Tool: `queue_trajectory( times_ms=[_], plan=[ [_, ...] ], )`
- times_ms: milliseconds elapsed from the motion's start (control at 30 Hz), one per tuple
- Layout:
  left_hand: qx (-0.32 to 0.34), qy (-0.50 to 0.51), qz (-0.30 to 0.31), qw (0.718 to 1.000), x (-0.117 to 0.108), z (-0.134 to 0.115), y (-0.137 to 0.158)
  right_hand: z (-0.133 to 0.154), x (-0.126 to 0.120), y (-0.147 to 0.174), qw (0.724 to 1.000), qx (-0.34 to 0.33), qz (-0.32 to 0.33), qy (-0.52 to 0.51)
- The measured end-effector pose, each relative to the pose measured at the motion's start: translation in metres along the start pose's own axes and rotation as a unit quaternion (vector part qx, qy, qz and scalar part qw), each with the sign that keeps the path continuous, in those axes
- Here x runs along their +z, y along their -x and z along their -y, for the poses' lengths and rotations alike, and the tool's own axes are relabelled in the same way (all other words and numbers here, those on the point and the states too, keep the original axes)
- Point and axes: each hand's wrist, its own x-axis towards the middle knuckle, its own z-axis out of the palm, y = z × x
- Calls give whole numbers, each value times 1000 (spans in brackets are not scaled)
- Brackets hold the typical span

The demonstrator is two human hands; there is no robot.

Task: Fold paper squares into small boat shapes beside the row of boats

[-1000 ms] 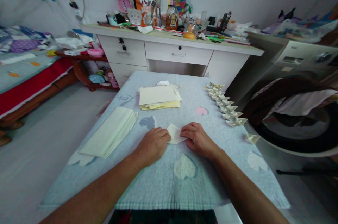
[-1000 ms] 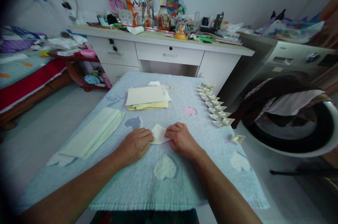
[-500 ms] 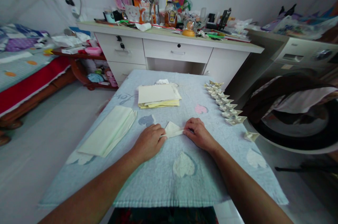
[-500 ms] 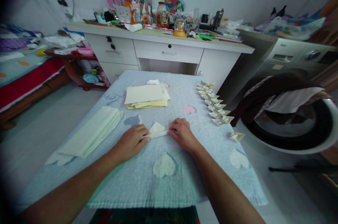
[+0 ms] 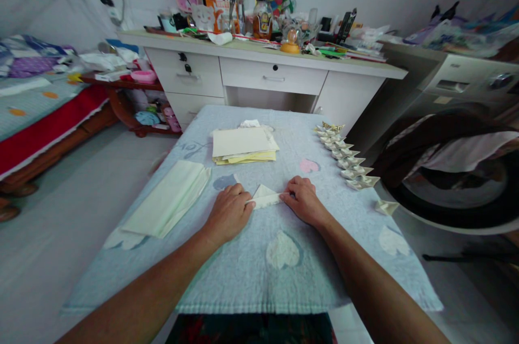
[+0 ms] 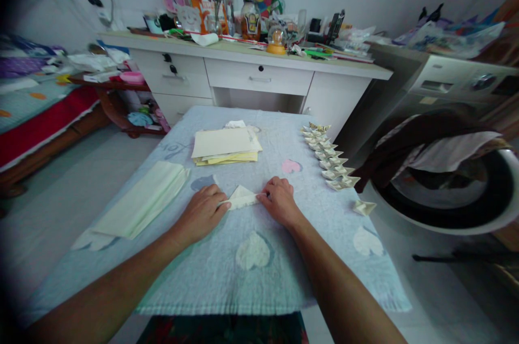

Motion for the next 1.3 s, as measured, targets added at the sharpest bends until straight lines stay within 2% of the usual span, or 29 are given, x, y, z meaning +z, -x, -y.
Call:
queue_trajectory(
  times_ms=[400,633,1300],
  plan=[
    [-34,-5,0,999,-2,4,-2,4,-1,-1,1000,17,0,13],
    [34,28,60,997,-10,15,-8,6,-1,-1,999,32,1,22],
    [70,-23,46,996,-9,21,-8,6,0,-3,999,41,-7,27]
  ],
)
